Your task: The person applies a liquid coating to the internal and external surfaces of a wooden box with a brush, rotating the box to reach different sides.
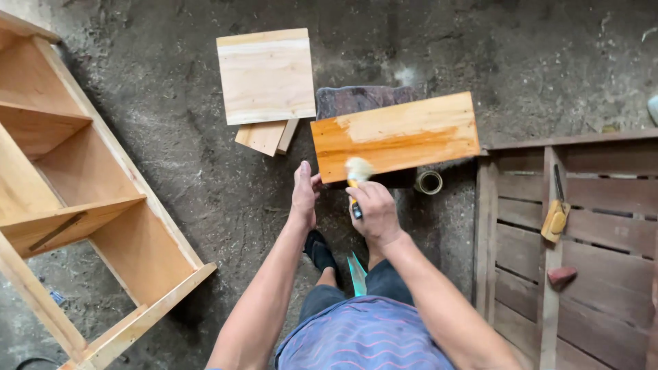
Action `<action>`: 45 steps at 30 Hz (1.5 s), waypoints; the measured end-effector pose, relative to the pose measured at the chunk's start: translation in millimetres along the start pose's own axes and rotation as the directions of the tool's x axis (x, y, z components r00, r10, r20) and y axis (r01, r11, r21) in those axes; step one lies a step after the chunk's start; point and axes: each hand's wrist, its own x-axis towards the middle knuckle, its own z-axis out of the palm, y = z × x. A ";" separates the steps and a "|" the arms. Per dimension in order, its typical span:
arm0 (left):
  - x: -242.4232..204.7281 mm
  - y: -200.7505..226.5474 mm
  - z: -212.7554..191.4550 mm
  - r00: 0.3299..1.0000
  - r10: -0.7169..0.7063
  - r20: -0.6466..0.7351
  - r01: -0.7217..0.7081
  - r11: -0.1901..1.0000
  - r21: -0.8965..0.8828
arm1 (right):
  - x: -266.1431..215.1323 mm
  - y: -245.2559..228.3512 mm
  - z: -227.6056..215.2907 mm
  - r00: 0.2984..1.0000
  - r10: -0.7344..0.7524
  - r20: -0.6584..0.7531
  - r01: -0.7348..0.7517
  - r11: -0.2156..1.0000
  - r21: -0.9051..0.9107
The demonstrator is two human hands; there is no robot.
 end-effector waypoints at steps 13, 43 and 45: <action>-8.6 -3.4 5.8 0.990 0.143 0.012 -0.144 0.981 0.134 | 34.8 53.6 -7.7 0.989 0.147 -0.004 -0.133 0.883 -0.451; -3.3 -17.5 6.1 0.955 0.236 0.179 -0.289 0.615 0.734 | 108.5 84.3 56.5 0.961 0.277 -0.003 -0.261 0.908 0.327; 3.5 -13.6 5.0 0.966 0.201 0.160 -0.250 0.588 0.769 | 108.1 139.8 47.4 0.803 0.575 -0.154 -0.514 0.801 0.308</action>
